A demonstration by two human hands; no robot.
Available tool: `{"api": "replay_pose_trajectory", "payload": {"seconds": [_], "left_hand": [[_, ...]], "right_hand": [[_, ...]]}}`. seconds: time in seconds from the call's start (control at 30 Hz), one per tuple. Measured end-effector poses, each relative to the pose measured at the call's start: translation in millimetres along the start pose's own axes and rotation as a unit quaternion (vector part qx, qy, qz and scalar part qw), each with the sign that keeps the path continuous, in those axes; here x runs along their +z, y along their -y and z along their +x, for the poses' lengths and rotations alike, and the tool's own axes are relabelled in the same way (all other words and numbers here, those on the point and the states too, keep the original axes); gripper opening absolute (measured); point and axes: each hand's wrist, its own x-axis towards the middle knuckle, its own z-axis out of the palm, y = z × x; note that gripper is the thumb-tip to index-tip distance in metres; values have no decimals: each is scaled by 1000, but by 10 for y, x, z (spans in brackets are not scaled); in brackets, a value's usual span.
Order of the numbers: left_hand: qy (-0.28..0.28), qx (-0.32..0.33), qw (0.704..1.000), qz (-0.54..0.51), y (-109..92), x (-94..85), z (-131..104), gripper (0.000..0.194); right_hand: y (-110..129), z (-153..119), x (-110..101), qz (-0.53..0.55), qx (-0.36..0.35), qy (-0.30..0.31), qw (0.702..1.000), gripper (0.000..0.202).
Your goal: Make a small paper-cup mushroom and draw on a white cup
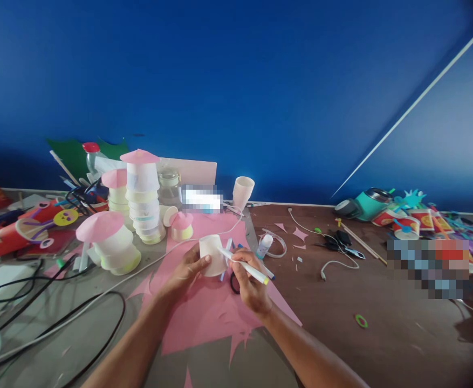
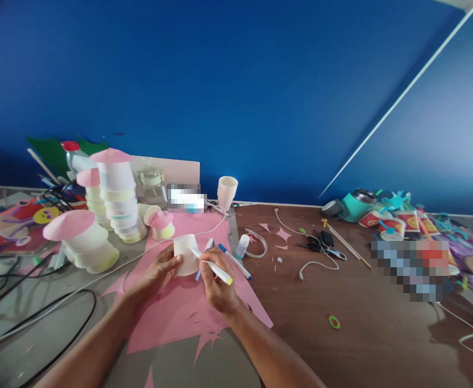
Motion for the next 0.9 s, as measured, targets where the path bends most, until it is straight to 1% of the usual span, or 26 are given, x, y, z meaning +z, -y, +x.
{"api": "replay_pose_trajectory", "payload": {"seconds": [0.13, 0.27, 0.37, 0.47, 0.6, 0.8, 0.9], "left_hand": [[7, 7, 1000, 10, 19, -18, 3, 51], [6, 10, 1000, 28, 23, -20, 4, 51], [17, 10, 1000, 9, 19, -16, 3, 51], [16, 8, 1000, 8, 7, -8, -3, 53], [14, 5, 1000, 8, -5, -4, -8, 53], [12, 4, 1000, -2, 1, -4, 3, 59], [10, 2, 1000, 1, 2, 1, 3, 61]], "right_hand": [[19, -1, 11, 0, -16, 22, 1000, 19], [26, 2, 16, 1, -49, 30, 998, 14], [30, 8, 20, -12, -58, 32, 998, 13], [26, 14, 22, -24, -58, 30, 998, 14], [-10, 23, 5, -26, -45, 19, 998, 15], [-50, 20, -37, -37, 8, -2, 999, 20], [-31, 17, -36, -22, 5, -14, 1000, 19]]}}
